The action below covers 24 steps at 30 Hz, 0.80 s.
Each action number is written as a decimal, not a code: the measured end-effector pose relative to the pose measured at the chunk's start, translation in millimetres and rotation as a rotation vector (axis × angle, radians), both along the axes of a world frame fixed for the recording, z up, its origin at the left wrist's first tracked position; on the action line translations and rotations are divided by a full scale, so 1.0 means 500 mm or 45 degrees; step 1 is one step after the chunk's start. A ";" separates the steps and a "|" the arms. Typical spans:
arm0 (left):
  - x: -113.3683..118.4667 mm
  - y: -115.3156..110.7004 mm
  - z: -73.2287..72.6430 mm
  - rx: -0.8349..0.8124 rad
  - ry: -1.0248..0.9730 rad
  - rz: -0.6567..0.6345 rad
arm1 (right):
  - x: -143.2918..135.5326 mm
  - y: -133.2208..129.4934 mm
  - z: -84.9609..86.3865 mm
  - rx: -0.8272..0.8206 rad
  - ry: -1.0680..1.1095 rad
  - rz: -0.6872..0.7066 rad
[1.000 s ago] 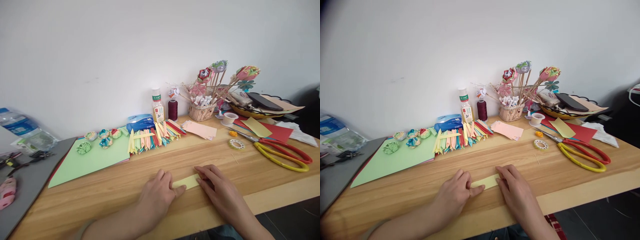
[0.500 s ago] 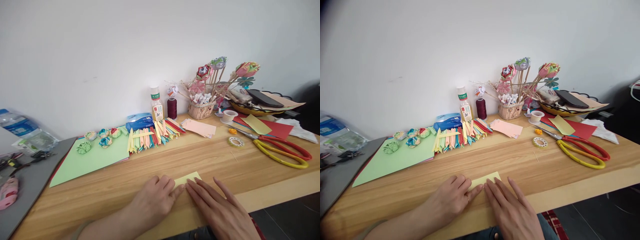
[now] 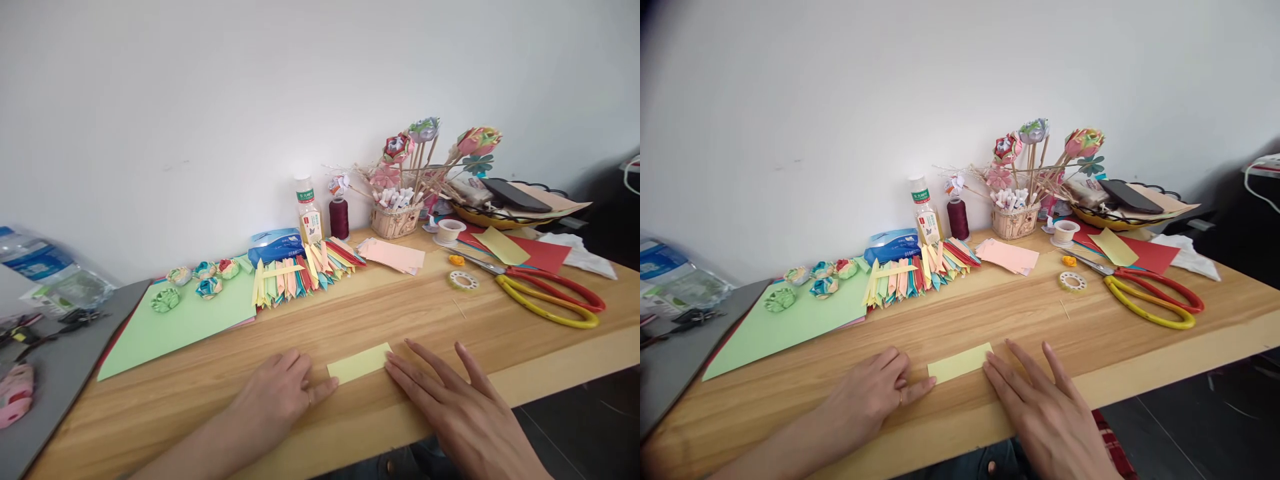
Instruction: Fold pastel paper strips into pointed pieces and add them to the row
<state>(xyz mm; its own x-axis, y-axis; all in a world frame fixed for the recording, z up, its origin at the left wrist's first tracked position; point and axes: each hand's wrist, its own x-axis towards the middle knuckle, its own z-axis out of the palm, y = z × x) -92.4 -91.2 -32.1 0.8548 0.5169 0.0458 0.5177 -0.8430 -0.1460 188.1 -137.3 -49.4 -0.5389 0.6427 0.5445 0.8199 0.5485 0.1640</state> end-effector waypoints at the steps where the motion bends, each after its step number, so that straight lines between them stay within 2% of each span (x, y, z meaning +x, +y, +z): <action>1: -0.001 0.001 0.000 -0.009 -0.002 -0.006 | 0.002 0.001 -0.002 -0.014 0.024 -0.005; 5: -0.002 0.004 -0.006 -0.004 -0.044 -0.044 | -0.004 0.004 -0.003 -0.072 0.160 -0.068; 9: -0.001 0.004 -0.013 0.043 -0.116 -0.065 | -0.060 0.001 0.003 -0.098 0.166 -0.086; 12: 0.000 0.002 -0.012 0.078 -0.125 -0.060 | -0.112 -0.002 -0.009 -0.161 0.252 0.047; 14: 0.000 -0.001 -0.010 0.075 -0.103 -0.061 | -0.126 -0.002 -0.019 -0.144 0.284 0.077; 17: -0.001 -0.004 -0.007 0.052 -0.067 -0.069 | -0.102 0.002 -0.020 -0.084 0.217 0.027; 24: -0.011 0.001 -0.009 0.016 -0.035 -0.039 | 0.015 0.016 0.015 -0.084 -0.023 -0.072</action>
<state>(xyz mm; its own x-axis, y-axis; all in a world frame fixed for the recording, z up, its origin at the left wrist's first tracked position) -98.1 -90.7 -36.4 0.8685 0.4898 0.0759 0.4957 -0.8567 -0.1430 195.7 -129.6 -41.9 -0.5098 0.7066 0.4907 0.8472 0.5114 0.1438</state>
